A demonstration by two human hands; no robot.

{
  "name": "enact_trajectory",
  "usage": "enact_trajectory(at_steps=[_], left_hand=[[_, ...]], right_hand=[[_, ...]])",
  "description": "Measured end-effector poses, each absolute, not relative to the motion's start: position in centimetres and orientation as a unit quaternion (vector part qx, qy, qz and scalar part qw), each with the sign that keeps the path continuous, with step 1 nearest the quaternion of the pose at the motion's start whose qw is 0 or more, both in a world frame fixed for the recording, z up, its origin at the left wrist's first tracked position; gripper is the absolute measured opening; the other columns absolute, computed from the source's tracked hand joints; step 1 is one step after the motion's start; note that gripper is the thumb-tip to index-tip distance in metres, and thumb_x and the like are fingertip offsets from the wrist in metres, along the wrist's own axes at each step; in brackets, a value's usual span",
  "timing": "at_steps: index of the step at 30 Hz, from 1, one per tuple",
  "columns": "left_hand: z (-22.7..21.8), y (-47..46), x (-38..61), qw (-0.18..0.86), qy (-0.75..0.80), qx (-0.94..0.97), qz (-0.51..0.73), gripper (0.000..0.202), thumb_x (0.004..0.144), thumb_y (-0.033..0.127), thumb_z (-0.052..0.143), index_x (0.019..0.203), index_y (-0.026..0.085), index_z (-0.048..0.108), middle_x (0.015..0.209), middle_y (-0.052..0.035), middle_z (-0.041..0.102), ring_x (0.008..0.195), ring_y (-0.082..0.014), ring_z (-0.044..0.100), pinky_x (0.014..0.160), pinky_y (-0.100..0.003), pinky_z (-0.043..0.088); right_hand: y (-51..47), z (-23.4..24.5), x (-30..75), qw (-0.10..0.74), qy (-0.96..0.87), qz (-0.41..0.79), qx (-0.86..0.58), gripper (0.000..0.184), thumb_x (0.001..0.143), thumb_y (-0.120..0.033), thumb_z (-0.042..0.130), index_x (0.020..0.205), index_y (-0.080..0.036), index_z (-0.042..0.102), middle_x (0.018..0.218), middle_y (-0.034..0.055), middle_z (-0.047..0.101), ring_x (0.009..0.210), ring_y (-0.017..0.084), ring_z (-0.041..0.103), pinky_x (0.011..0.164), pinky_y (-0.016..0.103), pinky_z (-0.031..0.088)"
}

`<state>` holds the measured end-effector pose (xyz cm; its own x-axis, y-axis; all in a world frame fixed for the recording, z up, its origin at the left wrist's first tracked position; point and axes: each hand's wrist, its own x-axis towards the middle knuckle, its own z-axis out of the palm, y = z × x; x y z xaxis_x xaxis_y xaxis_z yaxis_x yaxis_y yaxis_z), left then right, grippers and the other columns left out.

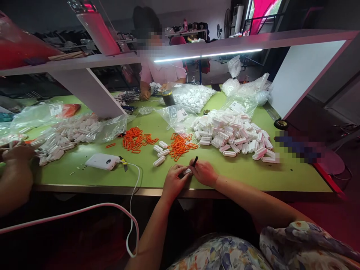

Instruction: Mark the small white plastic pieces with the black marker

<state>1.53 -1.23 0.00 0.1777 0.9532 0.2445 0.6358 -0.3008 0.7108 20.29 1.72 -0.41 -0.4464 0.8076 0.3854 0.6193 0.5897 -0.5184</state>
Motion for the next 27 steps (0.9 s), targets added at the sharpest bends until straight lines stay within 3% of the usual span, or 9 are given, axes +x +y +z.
enact_trajectory(at_steps=[6,19,27], left_hand=[[-0.12,-1.26,1.68,0.230,0.551,0.729,0.335,0.016,0.088,0.025,0.078,0.105,0.025,0.079,0.096,-0.0045,0.069,0.098,-0.0230,0.063,0.092,-0.039,0.052],[0.11,-1.27,1.73,0.221,0.555,0.734,0.323,0.017,0.088,0.021,0.078,0.105,0.024,0.080,0.095,-0.0042,0.069,0.097,-0.0226,0.063,0.091,-0.037,0.052],[-0.18,-1.19,1.72,0.229,0.553,0.728,0.334,0.017,0.087,0.025,0.080,0.105,0.025,0.080,0.096,-0.0040,0.069,0.098,-0.0226,0.064,0.092,-0.038,0.052]], right_hand=[[1.73,-0.28,20.49,0.345,-0.816,0.154,-0.437,0.025,0.109,-0.033,0.043,0.091,-0.021,0.057,0.078,0.0057,0.069,0.070,0.020,0.064,0.069,0.029,0.045],[1.71,-0.42,20.15,0.292,-0.846,0.122,-0.428,0.031,0.110,-0.037,0.043,0.093,-0.019,0.061,0.082,0.0092,0.071,0.075,0.020,0.065,0.070,0.029,0.045],[1.58,-0.28,20.66,0.355,-0.813,0.152,-0.436,0.024,0.107,-0.031,0.044,0.090,-0.021,0.058,0.078,0.0058,0.069,0.071,0.020,0.064,0.069,0.029,0.047]])
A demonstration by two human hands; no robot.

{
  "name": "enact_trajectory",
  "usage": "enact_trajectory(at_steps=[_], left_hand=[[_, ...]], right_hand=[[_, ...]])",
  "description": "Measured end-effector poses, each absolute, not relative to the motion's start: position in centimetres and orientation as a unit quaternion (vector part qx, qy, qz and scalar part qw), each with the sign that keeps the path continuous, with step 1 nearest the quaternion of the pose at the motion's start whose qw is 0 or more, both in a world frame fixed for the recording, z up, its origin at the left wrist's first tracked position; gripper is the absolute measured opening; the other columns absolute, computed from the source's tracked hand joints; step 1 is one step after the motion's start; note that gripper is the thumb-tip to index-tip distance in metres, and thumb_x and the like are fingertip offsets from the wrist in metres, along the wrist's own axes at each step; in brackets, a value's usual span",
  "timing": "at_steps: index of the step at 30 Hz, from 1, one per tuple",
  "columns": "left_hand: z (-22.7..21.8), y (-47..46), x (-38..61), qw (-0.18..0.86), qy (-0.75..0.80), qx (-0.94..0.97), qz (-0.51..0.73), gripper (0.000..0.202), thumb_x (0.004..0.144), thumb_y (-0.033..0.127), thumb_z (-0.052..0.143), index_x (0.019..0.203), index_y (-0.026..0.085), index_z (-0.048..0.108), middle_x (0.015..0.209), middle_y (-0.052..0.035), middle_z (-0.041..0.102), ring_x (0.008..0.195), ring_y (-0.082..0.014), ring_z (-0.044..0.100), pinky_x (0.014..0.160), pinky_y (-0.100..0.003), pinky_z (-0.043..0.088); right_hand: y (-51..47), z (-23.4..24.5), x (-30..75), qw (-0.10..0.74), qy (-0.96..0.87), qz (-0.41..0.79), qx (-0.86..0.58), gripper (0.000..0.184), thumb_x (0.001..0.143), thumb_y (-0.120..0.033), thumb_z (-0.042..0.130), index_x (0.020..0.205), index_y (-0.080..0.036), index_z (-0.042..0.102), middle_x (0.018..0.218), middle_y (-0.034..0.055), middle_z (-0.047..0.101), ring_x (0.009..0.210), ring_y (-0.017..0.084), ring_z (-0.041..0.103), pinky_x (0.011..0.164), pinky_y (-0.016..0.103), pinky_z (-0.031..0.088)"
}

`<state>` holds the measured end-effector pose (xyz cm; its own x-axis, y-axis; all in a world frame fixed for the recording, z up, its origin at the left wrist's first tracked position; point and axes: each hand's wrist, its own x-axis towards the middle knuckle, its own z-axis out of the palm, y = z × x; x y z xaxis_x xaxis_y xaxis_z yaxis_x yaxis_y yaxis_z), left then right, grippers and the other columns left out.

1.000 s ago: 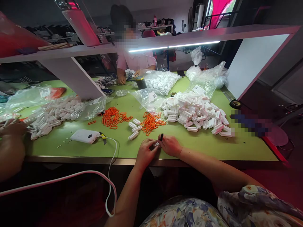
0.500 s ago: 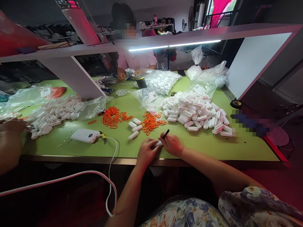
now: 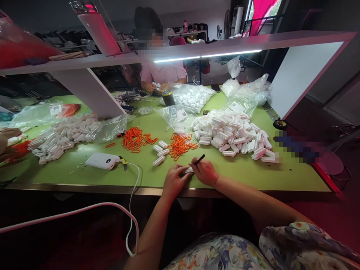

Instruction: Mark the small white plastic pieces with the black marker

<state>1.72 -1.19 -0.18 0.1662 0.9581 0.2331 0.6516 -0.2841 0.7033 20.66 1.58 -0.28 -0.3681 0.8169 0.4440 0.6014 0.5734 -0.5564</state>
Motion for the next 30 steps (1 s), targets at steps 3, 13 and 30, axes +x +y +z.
enact_trajectory(at_steps=[3,13,30], left_hand=[[-0.24,-1.16,1.73,0.227,0.552,0.729,0.334,0.017,0.087,0.024,0.080,0.104,0.025,0.080,0.095,-0.0039,0.069,0.097,-0.0227,0.064,0.092,-0.038,0.052],[0.06,-1.22,1.80,0.228,0.557,0.727,0.330,0.017,0.087,0.024,0.081,0.103,0.026,0.080,0.095,-0.0038,0.069,0.097,-0.0232,0.064,0.092,-0.039,0.052],[-0.20,-1.10,1.80,0.212,0.556,0.734,0.327,0.015,0.087,0.020,0.077,0.100,0.025,0.080,0.092,-0.0038,0.068,0.094,-0.0225,0.063,0.089,-0.037,0.052]], right_hand=[[1.63,-0.34,20.68,0.364,-0.809,0.149,-0.436,0.022,0.107,-0.031,0.046,0.090,-0.022,0.057,0.077,0.0055,0.068,0.070,0.021,0.065,0.068,0.029,0.046],[1.50,-0.23,20.59,0.344,-0.818,0.157,-0.433,0.029,0.109,-0.037,0.044,0.091,-0.021,0.060,0.076,0.0058,0.069,0.069,0.020,0.063,0.068,0.029,0.046],[1.52,-0.75,20.36,0.310,-0.852,0.104,-0.410,0.020,0.107,-0.027,0.048,0.092,-0.019,0.059,0.076,0.0057,0.068,0.068,0.019,0.064,0.066,0.027,0.041]])
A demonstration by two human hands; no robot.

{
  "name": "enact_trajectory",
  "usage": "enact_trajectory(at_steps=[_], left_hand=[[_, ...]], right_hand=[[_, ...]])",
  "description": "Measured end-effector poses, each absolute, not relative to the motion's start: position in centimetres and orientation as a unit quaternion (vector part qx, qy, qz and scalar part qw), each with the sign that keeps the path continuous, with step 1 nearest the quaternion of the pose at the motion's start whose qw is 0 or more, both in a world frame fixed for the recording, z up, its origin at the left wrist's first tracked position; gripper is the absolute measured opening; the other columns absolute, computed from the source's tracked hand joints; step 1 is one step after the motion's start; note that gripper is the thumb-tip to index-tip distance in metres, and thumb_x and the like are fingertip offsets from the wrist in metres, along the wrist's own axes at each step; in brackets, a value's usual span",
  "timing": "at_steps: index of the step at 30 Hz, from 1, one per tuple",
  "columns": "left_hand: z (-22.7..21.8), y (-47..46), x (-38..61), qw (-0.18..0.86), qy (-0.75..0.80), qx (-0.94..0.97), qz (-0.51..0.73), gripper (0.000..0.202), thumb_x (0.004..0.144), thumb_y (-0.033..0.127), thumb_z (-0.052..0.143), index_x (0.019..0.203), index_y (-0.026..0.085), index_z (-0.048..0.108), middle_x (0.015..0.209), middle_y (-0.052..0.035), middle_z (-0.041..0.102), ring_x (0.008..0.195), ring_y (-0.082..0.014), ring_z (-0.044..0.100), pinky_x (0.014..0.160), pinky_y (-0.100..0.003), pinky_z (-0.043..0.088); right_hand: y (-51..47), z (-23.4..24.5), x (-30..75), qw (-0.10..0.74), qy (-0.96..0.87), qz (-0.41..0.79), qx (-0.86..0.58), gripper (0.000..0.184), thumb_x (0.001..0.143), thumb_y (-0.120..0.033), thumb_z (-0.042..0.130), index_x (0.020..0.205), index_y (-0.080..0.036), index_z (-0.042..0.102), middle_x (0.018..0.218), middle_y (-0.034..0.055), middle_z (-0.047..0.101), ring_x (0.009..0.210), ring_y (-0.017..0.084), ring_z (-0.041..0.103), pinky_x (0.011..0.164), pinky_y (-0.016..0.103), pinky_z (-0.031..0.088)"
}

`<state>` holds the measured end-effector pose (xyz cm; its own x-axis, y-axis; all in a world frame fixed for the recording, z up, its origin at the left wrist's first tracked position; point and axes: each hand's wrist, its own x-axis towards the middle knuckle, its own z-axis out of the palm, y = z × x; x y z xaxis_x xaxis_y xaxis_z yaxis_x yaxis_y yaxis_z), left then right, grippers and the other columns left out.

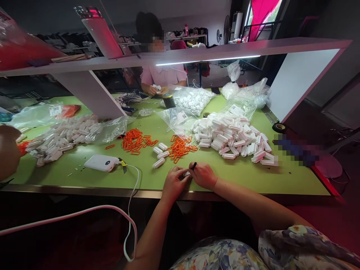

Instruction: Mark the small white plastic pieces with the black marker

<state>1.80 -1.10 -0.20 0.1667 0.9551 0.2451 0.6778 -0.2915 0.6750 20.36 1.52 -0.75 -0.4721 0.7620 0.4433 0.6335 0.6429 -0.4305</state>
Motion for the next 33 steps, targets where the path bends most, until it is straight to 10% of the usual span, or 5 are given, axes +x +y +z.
enact_trajectory(at_steps=[33], left_hand=[[-0.28,-1.06,1.70,0.209,0.557,0.733,0.331,0.019,0.085,0.022,0.082,0.103,0.026,0.081,0.093,-0.0031,0.070,0.096,-0.0222,0.065,0.090,-0.036,0.053]], right_hand=[[1.82,-0.91,20.68,0.341,-0.823,0.111,-0.442,0.027,0.110,-0.035,0.043,0.094,-0.020,0.059,0.078,0.0057,0.069,0.070,0.019,0.065,0.068,0.028,0.043]])
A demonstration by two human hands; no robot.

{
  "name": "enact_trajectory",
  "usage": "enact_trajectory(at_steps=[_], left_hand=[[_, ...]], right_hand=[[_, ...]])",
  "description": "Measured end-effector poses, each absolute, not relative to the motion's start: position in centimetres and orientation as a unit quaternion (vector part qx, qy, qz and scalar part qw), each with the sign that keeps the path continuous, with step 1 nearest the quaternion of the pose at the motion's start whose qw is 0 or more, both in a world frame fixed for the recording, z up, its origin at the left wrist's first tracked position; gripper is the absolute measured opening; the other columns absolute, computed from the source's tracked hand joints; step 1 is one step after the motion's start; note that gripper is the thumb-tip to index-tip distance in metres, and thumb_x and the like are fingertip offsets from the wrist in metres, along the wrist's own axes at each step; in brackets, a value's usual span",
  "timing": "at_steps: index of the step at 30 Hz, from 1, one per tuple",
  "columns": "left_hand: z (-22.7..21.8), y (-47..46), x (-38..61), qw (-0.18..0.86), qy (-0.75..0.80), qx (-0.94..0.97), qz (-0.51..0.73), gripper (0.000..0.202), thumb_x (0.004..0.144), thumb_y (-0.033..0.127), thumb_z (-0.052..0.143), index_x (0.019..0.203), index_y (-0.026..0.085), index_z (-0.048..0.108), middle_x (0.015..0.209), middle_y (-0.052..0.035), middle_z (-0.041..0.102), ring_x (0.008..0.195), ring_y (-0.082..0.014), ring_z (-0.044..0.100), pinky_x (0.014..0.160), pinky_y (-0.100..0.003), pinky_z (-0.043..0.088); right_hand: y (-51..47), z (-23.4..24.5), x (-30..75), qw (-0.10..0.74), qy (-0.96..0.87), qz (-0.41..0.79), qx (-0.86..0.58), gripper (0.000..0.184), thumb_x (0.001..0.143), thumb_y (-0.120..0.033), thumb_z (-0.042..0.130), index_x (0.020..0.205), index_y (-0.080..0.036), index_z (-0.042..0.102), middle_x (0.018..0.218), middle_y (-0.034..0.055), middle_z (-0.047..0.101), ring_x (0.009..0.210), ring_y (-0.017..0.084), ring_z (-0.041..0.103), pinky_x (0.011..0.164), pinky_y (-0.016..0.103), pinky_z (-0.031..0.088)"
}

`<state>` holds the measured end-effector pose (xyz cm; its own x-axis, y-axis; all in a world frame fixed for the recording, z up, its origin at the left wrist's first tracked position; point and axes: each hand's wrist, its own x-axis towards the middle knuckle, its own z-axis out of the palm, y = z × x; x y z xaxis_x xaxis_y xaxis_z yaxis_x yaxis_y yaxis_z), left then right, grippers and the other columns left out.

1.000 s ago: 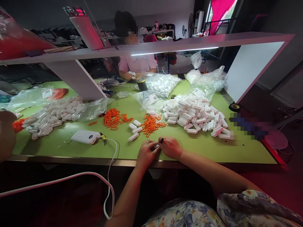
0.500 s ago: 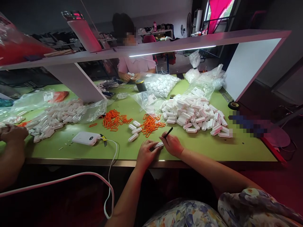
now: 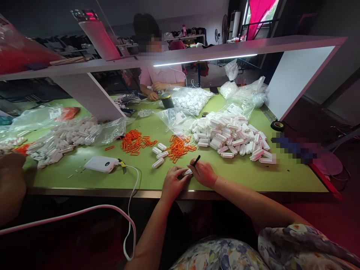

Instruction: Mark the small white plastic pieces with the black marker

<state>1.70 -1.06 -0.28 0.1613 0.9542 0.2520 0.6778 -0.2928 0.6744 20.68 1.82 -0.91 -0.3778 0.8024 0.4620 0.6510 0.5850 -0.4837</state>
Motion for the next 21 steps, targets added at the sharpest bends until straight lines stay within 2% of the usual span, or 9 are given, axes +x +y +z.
enact_trajectory(at_steps=[7,15,21], left_hand=[[-0.53,-1.02,1.66,0.210,0.558,0.731,0.333,0.018,0.085,0.022,0.081,0.103,0.025,0.081,0.094,-0.0039,0.070,0.096,-0.0225,0.064,0.090,-0.036,0.053],[-0.12,-1.13,1.82,0.217,0.562,0.725,0.335,0.019,0.084,0.023,0.083,0.103,0.026,0.081,0.093,-0.0031,0.070,0.097,-0.0225,0.065,0.091,-0.037,0.053],[-0.17,-1.15,1.80,0.222,0.558,0.725,0.336,0.020,0.084,0.022,0.082,0.103,0.026,0.081,0.093,-0.0030,0.070,0.096,-0.0228,0.064,0.091,-0.038,0.053]], right_hand=[[1.81,-1.12,20.18,0.303,-0.842,0.094,-0.437,0.029,0.110,-0.033,0.043,0.093,-0.019,0.061,0.078,0.0077,0.071,0.072,0.020,0.065,0.068,0.028,0.043],[1.75,-0.49,20.63,0.362,-0.809,0.131,-0.445,0.032,0.111,-0.039,0.042,0.090,-0.021,0.060,0.078,0.0055,0.070,0.072,0.019,0.065,0.069,0.028,0.046],[1.81,-0.52,20.52,0.365,-0.813,0.141,-0.431,0.029,0.110,-0.036,0.043,0.090,-0.022,0.059,0.078,0.0053,0.070,0.070,0.020,0.065,0.068,0.028,0.046]])
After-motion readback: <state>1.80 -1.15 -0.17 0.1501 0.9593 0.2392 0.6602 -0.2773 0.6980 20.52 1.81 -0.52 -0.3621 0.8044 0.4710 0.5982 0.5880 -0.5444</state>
